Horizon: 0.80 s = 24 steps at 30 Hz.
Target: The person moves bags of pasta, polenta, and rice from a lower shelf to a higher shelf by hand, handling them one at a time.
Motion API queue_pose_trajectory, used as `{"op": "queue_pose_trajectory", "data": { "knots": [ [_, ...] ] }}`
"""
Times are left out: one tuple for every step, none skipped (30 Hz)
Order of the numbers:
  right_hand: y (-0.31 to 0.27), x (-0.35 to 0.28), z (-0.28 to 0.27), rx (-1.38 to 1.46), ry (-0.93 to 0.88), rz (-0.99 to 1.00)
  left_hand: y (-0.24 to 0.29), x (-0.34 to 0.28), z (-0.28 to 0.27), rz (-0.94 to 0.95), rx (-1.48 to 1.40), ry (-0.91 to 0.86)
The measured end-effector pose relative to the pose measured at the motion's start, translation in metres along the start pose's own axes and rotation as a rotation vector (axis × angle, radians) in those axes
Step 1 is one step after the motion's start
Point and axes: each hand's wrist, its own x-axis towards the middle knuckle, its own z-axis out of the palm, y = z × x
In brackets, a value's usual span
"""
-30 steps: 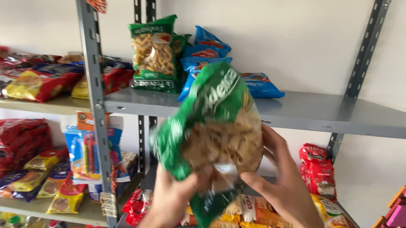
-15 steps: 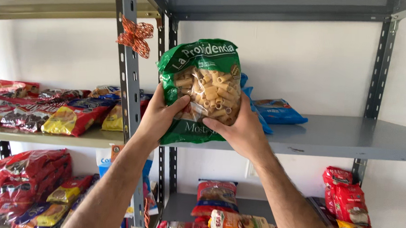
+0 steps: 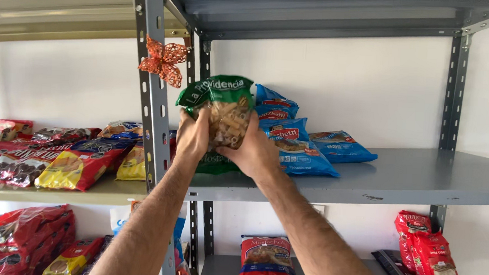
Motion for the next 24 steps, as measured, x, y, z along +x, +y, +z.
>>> {"op": "queue_pose_trajectory", "data": {
  "knots": [
    [0.004,0.003,0.006,-0.05,-0.021,0.0,0.003,-0.001,0.001,-0.006,-0.021,0.018],
    [0.007,0.005,0.011,-0.099,-0.042,0.001,0.006,-0.003,0.002,-0.012,-0.041,0.037],
    [0.009,0.006,0.011,-0.099,-0.041,0.002,0.002,0.006,0.006,-0.012,-0.041,0.036],
    [0.01,0.007,0.011,-0.125,-0.071,0.017,-0.003,0.014,0.01,-0.029,-0.005,0.057],
    [0.011,0.007,0.011,-0.152,-0.103,0.031,-0.008,0.022,0.014,-0.048,0.03,0.079],
    [0.014,0.011,0.017,-0.153,-0.105,0.03,-0.011,0.031,0.015,-0.049,0.028,0.079],
    [0.019,0.014,0.02,-0.152,-0.105,0.037,-0.013,0.041,0.018,-0.042,0.027,0.115],
    [0.024,0.017,0.023,-0.151,-0.105,0.044,-0.014,0.05,0.022,-0.034,0.026,0.152],
    [0.027,0.019,0.025,-0.153,-0.103,0.049,-0.017,0.057,0.025,-0.034,0.025,0.146],
    [0.029,0.02,0.027,-0.182,-0.097,0.048,-0.02,0.065,0.027,-0.016,0.023,0.155],
    [0.03,0.022,0.03,-0.211,-0.092,0.045,-0.024,0.072,0.028,0.0,0.023,0.167],
    [0.034,0.025,0.032,-0.212,-0.092,0.048,-0.03,0.081,0.032,0.0,0.022,0.164],
    [0.037,0.028,0.036,-0.235,-0.084,0.042,-0.036,0.09,0.035,-0.008,0.05,0.156],
    [0.04,0.03,0.039,-0.258,-0.076,0.037,-0.042,0.098,0.038,-0.016,0.079,0.148],
    [0.041,0.03,0.039,-0.258,-0.078,0.038,-0.046,0.1,0.039,-0.019,0.08,0.147],
    [0.043,0.03,0.039,-0.248,-0.063,0.023,-0.049,0.102,0.04,-0.021,0.081,0.141],
    [0.043,0.03,0.039,-0.237,-0.048,0.008,-0.053,0.104,0.04,-0.023,0.082,0.136],
    [0.042,0.026,0.038,-0.236,-0.05,0.008,-0.043,0.086,0.033,-0.025,0.083,0.136],
    [0.041,0.023,0.036,-0.231,0.01,-0.01,-0.032,0.068,0.027,-0.025,0.094,0.145],
    [0.039,0.019,0.034,-0.227,0.071,-0.027,-0.02,0.05,0.021,-0.024,0.105,0.153],
    [0.032,0.016,0.028,-0.228,0.072,-0.027,-0.026,0.053,0.026,-0.024,0.105,0.152],
    [0.024,0.013,0.021,-0.218,0.134,-0.083,-0.032,0.056,0.032,0.099,0.165,0.269],
    [0.018,0.008,0.015,-0.21,0.191,-0.136,-0.04,0.058,0.038,0.218,0.226,0.384],
    [0.016,0.005,0.016,-0.212,0.188,-0.134,-0.041,0.05,0.039,0.215,0.225,0.381]
  ]
}}
